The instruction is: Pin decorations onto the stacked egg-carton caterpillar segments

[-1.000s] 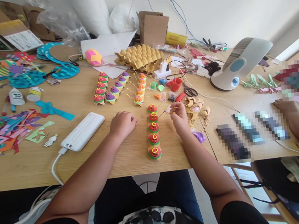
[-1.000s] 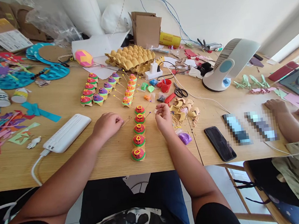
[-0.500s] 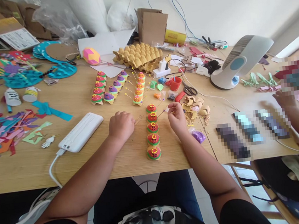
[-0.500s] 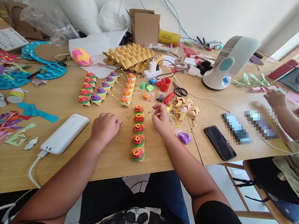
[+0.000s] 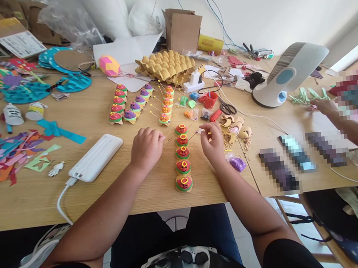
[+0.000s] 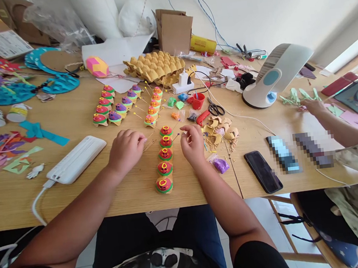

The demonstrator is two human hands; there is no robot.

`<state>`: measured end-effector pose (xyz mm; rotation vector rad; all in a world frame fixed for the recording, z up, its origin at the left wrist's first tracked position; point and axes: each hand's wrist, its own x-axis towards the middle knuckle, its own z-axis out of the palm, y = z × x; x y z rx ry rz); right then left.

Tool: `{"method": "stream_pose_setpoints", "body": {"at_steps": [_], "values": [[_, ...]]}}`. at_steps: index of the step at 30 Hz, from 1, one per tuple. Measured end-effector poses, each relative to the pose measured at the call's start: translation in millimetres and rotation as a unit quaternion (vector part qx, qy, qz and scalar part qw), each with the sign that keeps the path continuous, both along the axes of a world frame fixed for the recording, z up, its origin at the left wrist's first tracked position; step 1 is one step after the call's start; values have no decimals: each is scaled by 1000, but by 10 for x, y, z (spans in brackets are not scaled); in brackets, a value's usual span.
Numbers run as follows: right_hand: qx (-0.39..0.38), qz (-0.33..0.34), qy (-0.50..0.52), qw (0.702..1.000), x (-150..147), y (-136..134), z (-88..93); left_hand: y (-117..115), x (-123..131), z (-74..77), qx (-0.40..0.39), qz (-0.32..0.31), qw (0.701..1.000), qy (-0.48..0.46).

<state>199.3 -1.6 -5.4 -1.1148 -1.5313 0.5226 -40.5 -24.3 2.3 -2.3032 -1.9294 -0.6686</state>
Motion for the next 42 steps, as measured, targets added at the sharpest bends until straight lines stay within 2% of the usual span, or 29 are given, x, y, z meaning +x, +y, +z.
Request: {"method": "stream_pose_setpoints", "body": {"at_steps": [3,7,13,17,22,27,29,34,37,39,42], "values": [[35,27,-58,997,-10,-76,64,-66,79,82,45,-42,998,-33],[15,90,-91,992,-42,-142,110,-172,177,181,76,-96,991,-52],[-55,154,-21,986,-125,-254,120,-282,262,224,91,-160,982,-27],[-90,185,35,978,-152,-337,118,-329,283,229,106,-171,979,-44],[-67,197,26,978,-153,-378,158,-345,275,210,94,-192,975,-56],[-10,175,-89,981,-121,-336,194,-316,240,170,94,-179,978,-44],[-17,161,-110,981,-118,-320,185,-302,230,160,110,-174,978,-19],[-124,157,-57,978,-157,-288,146,-245,225,135,212,-203,954,54],[-210,180,-2,961,-162,-254,147,-210,233,129,279,-220,932,70],[-284,219,51,932,-138,-221,149,-199,233,135,307,-234,920,74],[-386,285,149,865,-65,-159,146,-197,204,151,327,-246,910,68]]}}
